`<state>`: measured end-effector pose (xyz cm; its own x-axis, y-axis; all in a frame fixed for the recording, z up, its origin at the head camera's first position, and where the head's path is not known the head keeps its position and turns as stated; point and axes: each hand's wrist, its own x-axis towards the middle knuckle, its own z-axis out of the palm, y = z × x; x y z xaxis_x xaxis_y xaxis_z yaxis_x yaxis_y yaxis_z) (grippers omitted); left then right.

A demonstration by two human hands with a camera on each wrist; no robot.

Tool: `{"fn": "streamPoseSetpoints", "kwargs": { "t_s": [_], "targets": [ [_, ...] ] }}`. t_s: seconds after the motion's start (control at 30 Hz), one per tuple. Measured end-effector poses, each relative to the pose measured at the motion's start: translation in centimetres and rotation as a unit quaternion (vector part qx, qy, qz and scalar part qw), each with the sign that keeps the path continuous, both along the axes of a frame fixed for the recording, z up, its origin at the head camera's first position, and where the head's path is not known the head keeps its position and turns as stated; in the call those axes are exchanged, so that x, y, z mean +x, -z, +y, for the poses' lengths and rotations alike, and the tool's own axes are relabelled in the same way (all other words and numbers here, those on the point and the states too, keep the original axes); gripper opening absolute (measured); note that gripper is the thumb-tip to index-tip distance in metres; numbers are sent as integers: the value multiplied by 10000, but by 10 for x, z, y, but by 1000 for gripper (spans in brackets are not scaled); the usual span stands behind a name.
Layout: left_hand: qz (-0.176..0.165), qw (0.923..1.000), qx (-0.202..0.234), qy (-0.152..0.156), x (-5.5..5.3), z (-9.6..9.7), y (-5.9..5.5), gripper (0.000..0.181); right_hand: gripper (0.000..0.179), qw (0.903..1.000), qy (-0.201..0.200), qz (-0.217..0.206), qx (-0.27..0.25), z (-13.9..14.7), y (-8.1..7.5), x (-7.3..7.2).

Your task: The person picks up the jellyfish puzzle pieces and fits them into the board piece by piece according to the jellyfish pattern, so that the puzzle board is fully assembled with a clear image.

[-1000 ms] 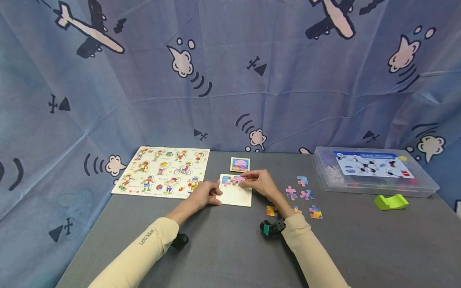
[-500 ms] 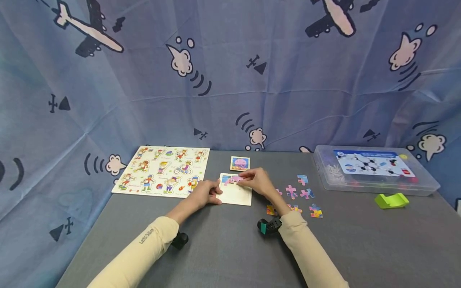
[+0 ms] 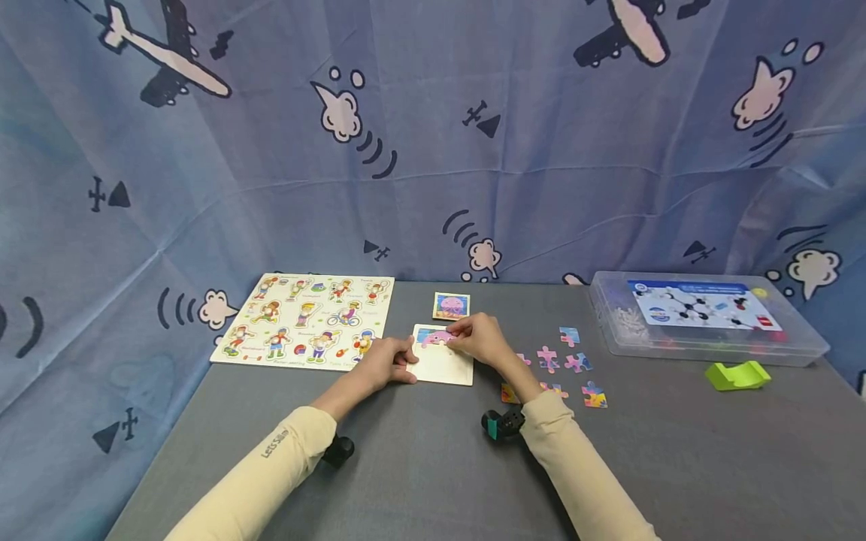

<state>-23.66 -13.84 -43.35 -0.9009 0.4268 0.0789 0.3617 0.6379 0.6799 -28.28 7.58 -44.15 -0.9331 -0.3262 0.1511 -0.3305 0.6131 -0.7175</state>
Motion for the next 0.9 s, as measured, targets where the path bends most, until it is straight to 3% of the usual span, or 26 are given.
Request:
{"fn": "streamPoseSetpoints", "kwargs": {
  "t_s": [0.27, 0.7, 0.9],
  "targets": [
    [88, 9999, 0, 78, 0, 1, 0, 23, 19, 9998, 64, 13, -161, -1, -1, 2],
    [-48, 9999, 67, 61, 2, 0, 0, 21, 22, 9975, 46, -3, -711, 2, 0, 4],
    [34, 10000, 14, 20, 1, -1, 0, 22, 26, 9891, -129, -486, -1387, 9, 1, 2]
  ]
}}
